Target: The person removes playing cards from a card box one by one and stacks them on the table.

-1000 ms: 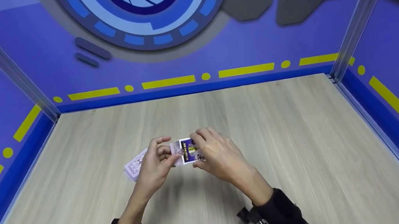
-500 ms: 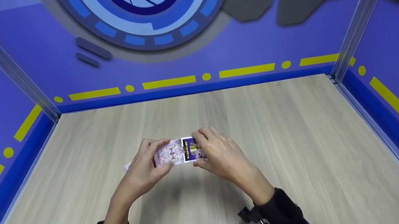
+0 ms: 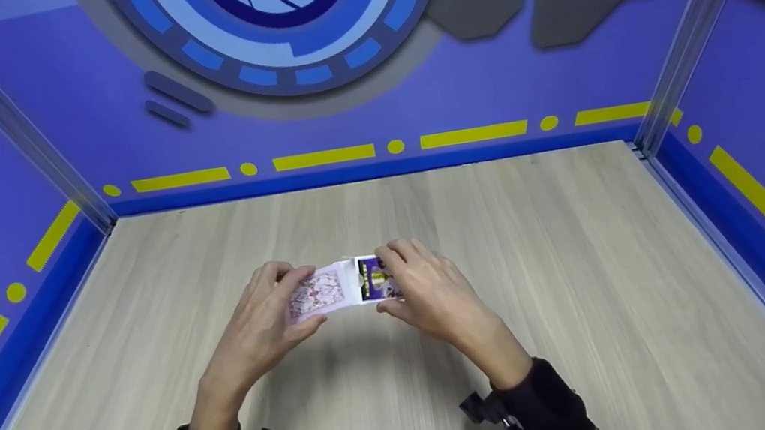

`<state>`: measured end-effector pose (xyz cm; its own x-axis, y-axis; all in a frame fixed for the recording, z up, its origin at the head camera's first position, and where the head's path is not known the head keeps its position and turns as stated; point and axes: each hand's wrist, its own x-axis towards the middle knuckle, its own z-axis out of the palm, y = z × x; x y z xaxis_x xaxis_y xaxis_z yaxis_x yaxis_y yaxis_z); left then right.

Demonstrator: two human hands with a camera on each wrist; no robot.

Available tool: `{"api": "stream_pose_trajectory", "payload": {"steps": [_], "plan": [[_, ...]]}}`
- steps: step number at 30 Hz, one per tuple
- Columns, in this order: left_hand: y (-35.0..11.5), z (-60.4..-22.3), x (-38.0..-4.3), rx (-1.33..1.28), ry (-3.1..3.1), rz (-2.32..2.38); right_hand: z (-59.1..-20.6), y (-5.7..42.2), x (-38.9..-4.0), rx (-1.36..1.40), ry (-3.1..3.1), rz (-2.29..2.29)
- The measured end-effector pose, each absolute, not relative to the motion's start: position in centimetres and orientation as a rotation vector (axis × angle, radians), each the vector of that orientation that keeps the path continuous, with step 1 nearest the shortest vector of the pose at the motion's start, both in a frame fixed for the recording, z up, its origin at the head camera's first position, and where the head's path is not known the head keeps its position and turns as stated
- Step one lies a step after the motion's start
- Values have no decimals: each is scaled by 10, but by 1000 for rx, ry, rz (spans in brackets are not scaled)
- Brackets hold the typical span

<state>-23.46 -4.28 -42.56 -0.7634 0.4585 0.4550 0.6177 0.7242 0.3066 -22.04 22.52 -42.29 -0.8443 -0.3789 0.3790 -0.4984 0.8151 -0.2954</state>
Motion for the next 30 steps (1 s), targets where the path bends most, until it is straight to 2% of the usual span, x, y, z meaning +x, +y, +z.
{"api": "stream_pose_trajectory", "payload": {"steps": [16, 30], "plan": [[-88, -424, -254, -361, -2700, -732, -418, 239, -223, 621, -2685, 562], [-102, -464, -276, -273, -2873, -732, -417, 240, -222, 605, -2704, 557]]}}
